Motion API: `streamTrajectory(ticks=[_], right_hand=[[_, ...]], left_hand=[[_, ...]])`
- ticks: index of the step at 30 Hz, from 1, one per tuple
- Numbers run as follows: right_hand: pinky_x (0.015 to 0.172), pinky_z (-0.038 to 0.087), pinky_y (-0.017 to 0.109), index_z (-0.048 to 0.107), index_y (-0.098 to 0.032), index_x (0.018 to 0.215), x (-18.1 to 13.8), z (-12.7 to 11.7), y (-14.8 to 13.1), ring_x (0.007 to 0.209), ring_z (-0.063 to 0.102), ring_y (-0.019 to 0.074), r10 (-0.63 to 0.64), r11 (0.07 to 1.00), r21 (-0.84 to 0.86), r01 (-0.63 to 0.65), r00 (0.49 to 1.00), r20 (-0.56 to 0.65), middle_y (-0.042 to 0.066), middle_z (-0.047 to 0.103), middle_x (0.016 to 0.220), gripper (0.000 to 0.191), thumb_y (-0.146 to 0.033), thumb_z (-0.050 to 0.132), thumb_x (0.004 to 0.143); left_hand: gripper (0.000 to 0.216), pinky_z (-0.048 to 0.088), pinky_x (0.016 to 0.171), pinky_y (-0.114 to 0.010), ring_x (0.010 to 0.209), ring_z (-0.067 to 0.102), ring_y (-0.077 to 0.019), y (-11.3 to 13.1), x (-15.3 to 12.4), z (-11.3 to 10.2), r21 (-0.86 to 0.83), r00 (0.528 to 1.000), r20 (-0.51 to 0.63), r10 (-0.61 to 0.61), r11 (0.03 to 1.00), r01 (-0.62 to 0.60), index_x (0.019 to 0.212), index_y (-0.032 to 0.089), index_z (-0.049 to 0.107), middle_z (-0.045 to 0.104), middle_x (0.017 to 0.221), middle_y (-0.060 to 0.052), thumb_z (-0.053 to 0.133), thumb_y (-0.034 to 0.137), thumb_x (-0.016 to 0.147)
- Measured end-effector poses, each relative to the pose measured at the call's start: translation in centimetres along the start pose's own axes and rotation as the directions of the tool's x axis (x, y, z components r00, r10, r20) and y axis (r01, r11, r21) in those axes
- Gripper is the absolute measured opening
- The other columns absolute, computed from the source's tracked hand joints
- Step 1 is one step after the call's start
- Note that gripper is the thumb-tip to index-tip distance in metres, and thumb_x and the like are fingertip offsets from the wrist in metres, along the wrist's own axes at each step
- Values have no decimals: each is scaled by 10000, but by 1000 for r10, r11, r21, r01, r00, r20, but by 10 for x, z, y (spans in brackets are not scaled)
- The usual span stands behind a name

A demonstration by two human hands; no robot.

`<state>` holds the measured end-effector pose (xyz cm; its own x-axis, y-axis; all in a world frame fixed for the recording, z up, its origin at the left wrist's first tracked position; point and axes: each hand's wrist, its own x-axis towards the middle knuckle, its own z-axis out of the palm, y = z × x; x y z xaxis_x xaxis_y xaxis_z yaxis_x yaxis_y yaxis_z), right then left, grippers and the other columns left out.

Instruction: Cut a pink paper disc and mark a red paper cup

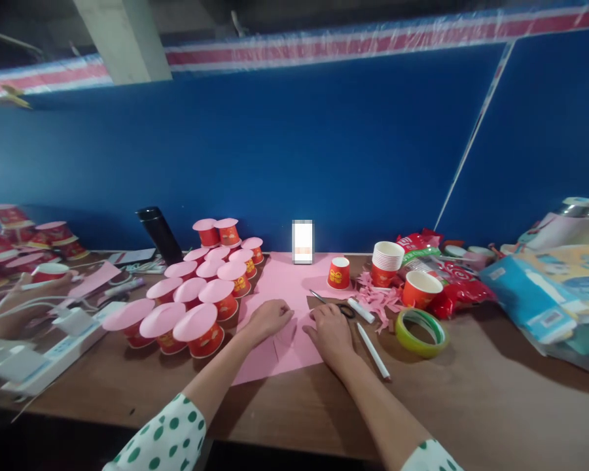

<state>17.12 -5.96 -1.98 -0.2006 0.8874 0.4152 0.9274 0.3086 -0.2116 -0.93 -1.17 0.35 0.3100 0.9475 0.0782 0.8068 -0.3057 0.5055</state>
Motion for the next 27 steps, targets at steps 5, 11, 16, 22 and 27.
streamTrajectory(ticks=[5, 11, 16, 22, 27], right_hand=[[820, 427, 355, 622, -176, 907, 4, -5, 2, 926, 565, 254, 20, 997, 79, -23, 999, 37, 76, 664, 924, 138, -258, 645, 797], [773, 429, 349, 582, -184, 1047, 5, -6, 6, 876, 587, 246, 79, 993, 88, -83, 996, 52, 78, 667, 936, 255, -281, 611, 813], [861, 396, 411, 617, -185, 1065, 3, 0, 11, 970, 546, 293, 26, 999, -41, -25, 1000, 8, 112, 652, 1011, 353, -399, 641, 786], [822, 415, 365, 622, -182, 875, 4, -5, 9, 889, 571, 254, 65, 998, -5, -65, 996, 59, 81, 656, 913, 176, -345, 627, 810], [832, 437, 352, 594, -183, 1016, 3, -4, 13, 944, 589, 246, 86, 992, 84, -91, 994, 65, 81, 652, 1006, 192, -265, 566, 845]], left_hand=[[266, 461, 767, -287, 862, 626, -174, -8, 1, 9, -130, 994, -80, 77, 988, -87, 917, 188, 650, 700, 942, -53, 394, 240, 868], [268, 471, 860, -297, 944, 614, -166, -17, 2, 16, -327, 972, -204, 119, 927, -183, 998, 172, 650, 683, 1012, -66, 420, 175, 861], [301, 477, 842, -324, 932, 612, -187, -18, 0, 17, -143, 975, -100, 200, 967, -213, 1034, 193, 661, 674, 1010, -68, 420, 164, 855], [301, 467, 840, -305, 950, 605, -183, -14, -2, 16, -101, 972, -97, 216, 969, -225, 1064, 206, 648, 671, 1041, -53, 409, 197, 881], [300, 474, 817, -304, 922, 609, -181, -14, -3, 16, -92, 970, -90, 227, 968, -235, 1036, 206, 657, 669, 1012, -57, 402, 189, 877]])
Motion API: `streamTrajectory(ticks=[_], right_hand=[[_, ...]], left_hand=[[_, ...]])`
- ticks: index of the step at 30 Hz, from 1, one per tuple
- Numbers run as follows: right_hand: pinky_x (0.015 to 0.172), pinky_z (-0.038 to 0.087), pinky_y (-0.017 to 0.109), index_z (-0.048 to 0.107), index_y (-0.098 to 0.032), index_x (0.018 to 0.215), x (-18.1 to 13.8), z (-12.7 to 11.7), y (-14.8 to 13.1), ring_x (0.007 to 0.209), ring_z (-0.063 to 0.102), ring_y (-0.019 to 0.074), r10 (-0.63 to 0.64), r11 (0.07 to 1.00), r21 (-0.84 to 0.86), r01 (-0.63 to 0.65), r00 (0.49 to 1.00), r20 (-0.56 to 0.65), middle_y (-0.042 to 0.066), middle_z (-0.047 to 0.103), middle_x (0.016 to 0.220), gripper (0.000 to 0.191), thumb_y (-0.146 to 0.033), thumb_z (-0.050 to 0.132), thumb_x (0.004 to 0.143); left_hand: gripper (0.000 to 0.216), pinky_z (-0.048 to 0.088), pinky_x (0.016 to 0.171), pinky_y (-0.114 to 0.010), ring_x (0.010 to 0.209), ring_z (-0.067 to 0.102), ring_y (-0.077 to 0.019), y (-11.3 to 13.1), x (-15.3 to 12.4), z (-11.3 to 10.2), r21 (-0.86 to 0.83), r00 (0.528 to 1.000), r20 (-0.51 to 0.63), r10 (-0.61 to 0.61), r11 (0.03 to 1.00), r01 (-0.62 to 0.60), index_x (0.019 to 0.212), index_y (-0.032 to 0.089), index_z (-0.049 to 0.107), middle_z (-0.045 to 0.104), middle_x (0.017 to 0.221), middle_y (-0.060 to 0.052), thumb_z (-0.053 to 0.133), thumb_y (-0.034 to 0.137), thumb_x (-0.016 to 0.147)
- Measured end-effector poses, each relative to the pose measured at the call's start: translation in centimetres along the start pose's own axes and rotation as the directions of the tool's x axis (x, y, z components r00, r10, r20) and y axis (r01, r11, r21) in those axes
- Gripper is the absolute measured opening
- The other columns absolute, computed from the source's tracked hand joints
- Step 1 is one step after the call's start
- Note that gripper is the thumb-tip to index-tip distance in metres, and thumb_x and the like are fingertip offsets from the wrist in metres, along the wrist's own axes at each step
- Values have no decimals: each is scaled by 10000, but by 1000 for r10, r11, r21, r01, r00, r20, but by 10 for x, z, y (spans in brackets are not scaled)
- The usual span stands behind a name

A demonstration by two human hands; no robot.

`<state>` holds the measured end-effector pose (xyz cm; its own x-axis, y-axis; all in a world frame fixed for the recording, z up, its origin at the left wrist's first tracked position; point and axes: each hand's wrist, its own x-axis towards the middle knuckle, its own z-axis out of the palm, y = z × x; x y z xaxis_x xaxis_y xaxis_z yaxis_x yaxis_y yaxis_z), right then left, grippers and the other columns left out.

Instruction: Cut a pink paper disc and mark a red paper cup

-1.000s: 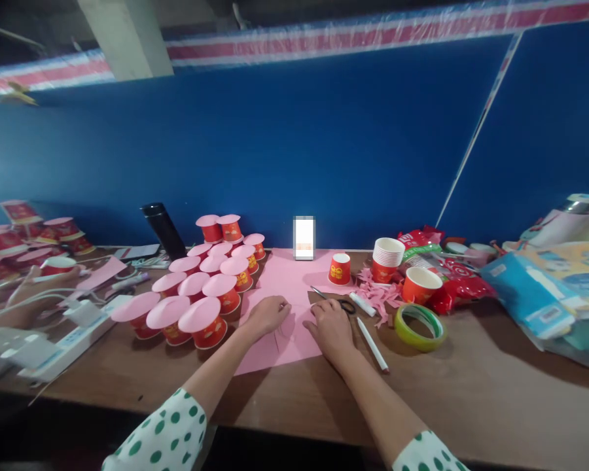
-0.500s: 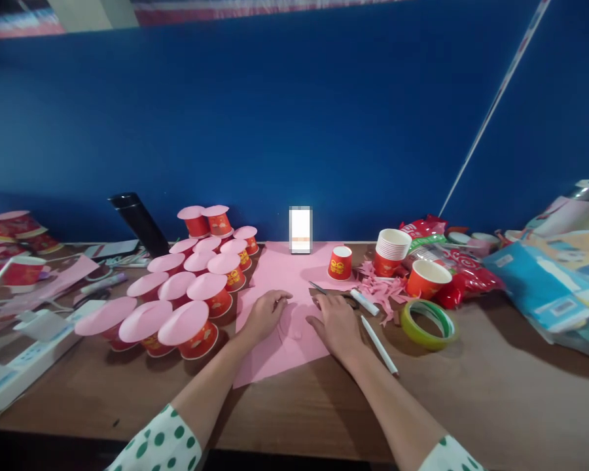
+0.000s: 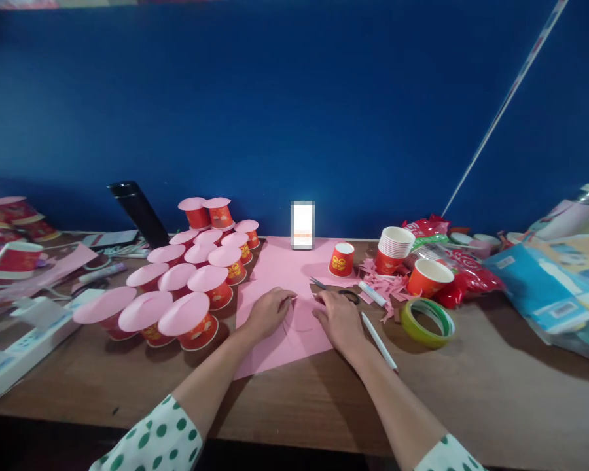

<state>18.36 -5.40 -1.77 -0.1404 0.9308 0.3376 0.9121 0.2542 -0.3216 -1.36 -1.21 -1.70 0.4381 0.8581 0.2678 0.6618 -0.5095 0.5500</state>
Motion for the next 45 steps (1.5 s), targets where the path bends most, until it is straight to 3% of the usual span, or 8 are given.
streamTrajectory(ticks=[5, 9, 13, 18, 24, 28, 35, 45], right_hand=[[866, 464, 367, 578, -207, 1114, -1, 2, 4, 992, 589, 239, -10, 993, 116, 26, 992, -129, 88, 605, 1112, 270, -261, 519, 856], [856, 492, 373, 571, -212, 1123, 0, -3, 1, 989, 592, 237, 11, 957, 282, 64, 966, -257, 95, 600, 1098, 289, -315, 545, 854], [804, 520, 362, 574, -193, 1093, 1, -6, -2, 918, 614, 225, 82, 897, 438, 56, 954, -290, 98, 627, 1061, 308, -324, 613, 816], [800, 525, 386, 584, -186, 1057, 1, -7, -4, 882, 626, 226, 149, 849, 528, -3, 961, -234, 106, 646, 1052, 330, -361, 643, 784], [677, 548, 333, 537, -181, 1127, 1, -8, -4, 882, 653, 233, 328, 592, 782, -192, 944, -17, 120, 649, 1069, 479, -521, 586, 794], [585, 509, 293, 609, -168, 1039, 1, -11, -4, 758, 634, 217, 367, 541, 788, -294, 925, 94, 73, 680, 854, 447, -549, 516, 825], [560, 425, 254, 642, -167, 766, 2, -16, -9, 607, 526, 154, 317, 514, 815, -267, 942, 109, -4, 597, 619, 336, -499, 672, 718], [430, 340, 184, 623, -169, 791, 0, -10, -3, 485, 444, 75, 334, 233, 891, -389, 893, 302, -55, 499, 557, 327, -434, 757, 654]], left_hand=[[307, 476, 838, -322, 933, 605, -185, -1, 1, 1, -57, 998, -55, 5, 998, -8, 1082, 194, 634, 666, 1050, -70, 430, 171, 854], [273, 478, 847, -312, 950, 606, -182, 1, 5, 3, -321, 992, -123, -36, 947, -6, 1041, 173, 654, 672, 1048, -84, 458, 227, 858], [340, 472, 578, -252, 628, 579, -129, 3, 8, 3, -587, 987, 21, -162, 797, 144, 1027, 144, 654, 679, 838, -56, 501, 388, 847], [368, 306, 397, -198, 407, 372, -60, 6, 8, 2, -714, 965, 182, -188, 649, 261, 731, 131, 617, 461, 488, 57, 603, 499, 741], [359, 311, 404, -181, 383, 374, -50, 8, 9, -2, -781, 935, 171, -311, 536, 321, 704, 136, 590, 442, 434, 71, 655, 489, 686], [367, 313, 397, -172, 375, 398, -50, 8, 10, -3, -805, 929, 190, -318, 490, 333, 678, 141, 568, 451, 426, 65, 652, 498, 687], [309, 387, 403, -182, 377, 444, -60, 9, 9, -1, -781, 915, 219, -340, 500, 373, 728, 146, 572, 481, 461, 66, 689, 425, 669], [221, 358, 411, -180, 417, 432, -51, 5, 8, 4, -740, 951, 117, -288, 613, 277, 697, 132, 604, 559, 563, 22, 677, 340, 688]])
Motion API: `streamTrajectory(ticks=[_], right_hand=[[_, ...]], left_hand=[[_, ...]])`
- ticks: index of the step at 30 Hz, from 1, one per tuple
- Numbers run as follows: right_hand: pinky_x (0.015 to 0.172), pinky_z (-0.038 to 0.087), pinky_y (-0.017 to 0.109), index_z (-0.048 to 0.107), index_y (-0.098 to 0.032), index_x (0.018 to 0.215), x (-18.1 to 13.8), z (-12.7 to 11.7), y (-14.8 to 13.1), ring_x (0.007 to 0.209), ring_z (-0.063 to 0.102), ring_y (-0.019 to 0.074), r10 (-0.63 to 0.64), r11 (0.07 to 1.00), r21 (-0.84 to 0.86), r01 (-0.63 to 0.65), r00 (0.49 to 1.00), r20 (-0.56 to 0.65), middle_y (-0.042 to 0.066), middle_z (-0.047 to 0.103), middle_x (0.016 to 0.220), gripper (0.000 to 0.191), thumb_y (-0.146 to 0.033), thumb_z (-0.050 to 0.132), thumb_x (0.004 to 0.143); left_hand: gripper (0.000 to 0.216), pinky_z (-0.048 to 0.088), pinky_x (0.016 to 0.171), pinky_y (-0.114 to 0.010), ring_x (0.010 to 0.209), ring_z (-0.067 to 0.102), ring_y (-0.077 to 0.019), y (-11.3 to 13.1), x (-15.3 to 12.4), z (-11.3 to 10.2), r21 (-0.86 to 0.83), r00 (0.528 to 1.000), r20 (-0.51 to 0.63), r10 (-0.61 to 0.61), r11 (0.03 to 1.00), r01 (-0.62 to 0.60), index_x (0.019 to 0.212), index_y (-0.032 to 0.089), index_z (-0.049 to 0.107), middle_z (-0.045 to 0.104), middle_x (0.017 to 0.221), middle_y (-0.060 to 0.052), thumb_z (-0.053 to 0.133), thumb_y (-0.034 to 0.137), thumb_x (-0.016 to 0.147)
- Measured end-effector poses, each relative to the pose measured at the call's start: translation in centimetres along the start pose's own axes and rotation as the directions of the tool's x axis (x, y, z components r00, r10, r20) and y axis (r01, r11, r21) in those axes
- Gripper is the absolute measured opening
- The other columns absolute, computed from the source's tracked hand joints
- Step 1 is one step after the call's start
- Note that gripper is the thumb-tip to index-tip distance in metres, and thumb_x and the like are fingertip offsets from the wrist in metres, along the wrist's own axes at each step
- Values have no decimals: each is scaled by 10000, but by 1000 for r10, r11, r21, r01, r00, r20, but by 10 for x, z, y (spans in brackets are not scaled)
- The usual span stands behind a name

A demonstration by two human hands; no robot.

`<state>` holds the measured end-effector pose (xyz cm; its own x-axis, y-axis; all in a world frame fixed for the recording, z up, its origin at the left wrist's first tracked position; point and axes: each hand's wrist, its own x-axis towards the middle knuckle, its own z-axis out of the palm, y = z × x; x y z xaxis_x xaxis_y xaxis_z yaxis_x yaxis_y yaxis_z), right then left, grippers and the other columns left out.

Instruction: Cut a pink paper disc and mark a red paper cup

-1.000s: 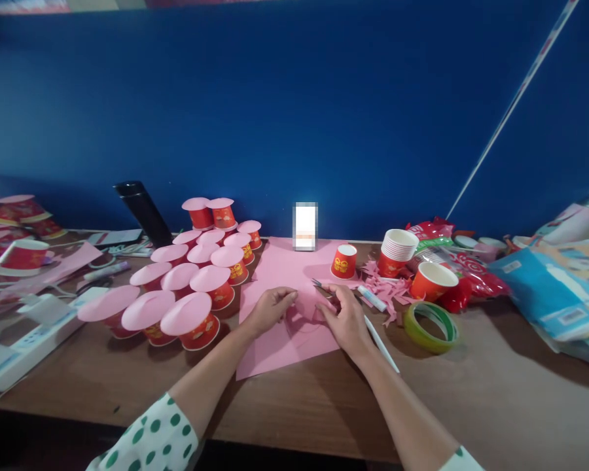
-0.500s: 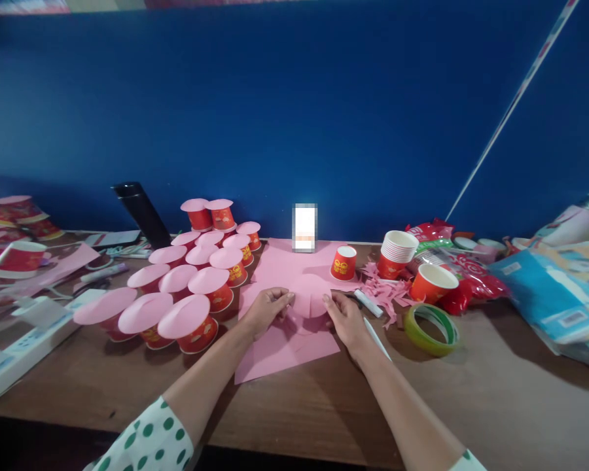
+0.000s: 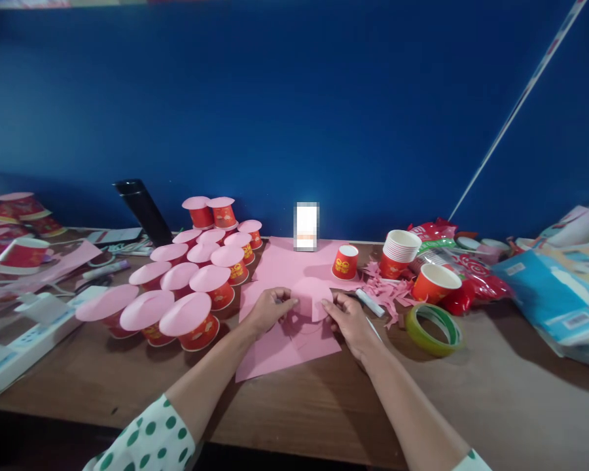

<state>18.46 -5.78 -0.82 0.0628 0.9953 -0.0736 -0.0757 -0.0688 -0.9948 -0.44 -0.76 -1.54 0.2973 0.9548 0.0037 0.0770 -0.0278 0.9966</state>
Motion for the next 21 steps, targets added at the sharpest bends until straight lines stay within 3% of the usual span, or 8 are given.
streamTrajectory(ticks=[8, 21], right_hand=[[484, 439, 197, 633, -178, 825, -2, 4, -4, 519, 528, 86, 57, 995, 80, -56, 998, -10, -34, 593, 610, 350, -348, 816, 579], [453, 400, 209, 619, -176, 899, 3, 3, 3, 502, 531, 99, 90, 990, 107, -90, 996, 4, -6, 635, 675, 389, -384, 790, 618]], left_hand=[[231, 314, 368, -172, 377, 406, -50, 6, -5, 7, -97, 994, -21, -109, 990, 107, 713, 140, 599, 488, 482, 54, 678, 355, 682], [311, 274, 350, -173, 355, 358, -49, 4, -5, 12, -230, 982, 9, -187, 956, 184, 719, 154, 565, 439, 415, 72, 727, 405, 632]])
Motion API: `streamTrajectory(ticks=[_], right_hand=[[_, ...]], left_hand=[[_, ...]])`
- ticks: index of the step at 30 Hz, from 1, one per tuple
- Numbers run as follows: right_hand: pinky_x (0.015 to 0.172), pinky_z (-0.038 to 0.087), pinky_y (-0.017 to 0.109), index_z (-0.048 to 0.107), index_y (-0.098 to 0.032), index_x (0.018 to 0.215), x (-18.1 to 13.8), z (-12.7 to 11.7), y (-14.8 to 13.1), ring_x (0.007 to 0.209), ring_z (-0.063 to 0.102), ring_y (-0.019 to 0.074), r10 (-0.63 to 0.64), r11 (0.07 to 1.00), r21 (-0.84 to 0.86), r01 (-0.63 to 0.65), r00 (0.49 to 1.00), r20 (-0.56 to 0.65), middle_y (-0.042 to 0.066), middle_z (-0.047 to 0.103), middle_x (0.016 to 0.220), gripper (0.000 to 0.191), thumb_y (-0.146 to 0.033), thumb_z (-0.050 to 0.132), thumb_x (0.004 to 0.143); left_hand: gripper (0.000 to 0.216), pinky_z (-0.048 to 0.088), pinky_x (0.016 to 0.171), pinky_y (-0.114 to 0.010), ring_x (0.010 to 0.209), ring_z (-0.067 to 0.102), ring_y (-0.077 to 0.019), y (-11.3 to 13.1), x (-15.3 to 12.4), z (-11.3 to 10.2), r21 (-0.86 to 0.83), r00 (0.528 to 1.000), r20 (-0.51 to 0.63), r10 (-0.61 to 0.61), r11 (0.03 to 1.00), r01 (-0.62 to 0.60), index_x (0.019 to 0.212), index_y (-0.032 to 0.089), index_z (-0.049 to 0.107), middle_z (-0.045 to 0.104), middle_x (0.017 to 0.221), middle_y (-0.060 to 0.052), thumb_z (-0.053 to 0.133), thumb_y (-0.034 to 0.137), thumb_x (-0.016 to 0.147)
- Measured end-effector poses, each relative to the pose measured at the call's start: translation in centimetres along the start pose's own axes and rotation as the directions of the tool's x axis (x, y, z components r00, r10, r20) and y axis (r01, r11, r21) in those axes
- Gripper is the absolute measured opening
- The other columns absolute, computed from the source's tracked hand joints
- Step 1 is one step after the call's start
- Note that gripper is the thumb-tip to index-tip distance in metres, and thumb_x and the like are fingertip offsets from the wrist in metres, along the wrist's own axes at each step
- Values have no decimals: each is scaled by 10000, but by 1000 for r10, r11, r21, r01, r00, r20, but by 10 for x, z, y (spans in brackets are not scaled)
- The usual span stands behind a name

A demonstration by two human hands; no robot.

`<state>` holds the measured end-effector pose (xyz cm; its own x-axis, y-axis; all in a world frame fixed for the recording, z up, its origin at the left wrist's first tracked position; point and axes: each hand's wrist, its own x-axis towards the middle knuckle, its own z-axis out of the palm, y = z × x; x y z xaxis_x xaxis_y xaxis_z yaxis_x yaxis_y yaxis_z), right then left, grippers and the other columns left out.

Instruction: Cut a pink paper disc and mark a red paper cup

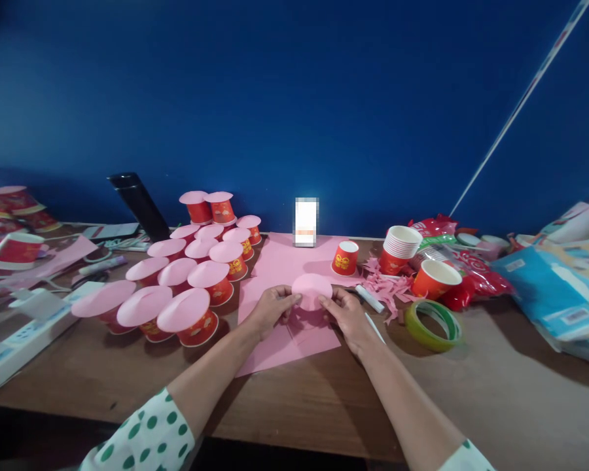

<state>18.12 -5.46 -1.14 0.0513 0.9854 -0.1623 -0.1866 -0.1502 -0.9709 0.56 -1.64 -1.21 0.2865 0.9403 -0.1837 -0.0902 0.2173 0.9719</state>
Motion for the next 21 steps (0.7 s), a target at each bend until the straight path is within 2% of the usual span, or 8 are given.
streamTrajectory(ticks=[6, 21], right_hand=[[457, 403, 211, 604, -177, 844, 1, 1, 2, 499, 524, 96, -34, 999, -7, 34, 999, 0, -30, 599, 628, 351, -380, 788, 626], [451, 410, 239, 577, -192, 852, -4, 10, -5, 492, 534, 125, -59, 996, -75, 57, 998, -33, -34, 587, 587, 410, -448, 778, 602]], left_hand=[[309, 260, 352, -169, 356, 358, -45, 2, -1, 2, -6, 999, -34, -12, 1000, 12, 695, 154, 555, 440, 413, 72, 733, 394, 619], [383, 249, 366, -170, 359, 372, -41, 0, 0, 3, -23, 999, -49, 15, 1000, -16, 705, 149, 551, 450, 427, 78, 763, 443, 581]])
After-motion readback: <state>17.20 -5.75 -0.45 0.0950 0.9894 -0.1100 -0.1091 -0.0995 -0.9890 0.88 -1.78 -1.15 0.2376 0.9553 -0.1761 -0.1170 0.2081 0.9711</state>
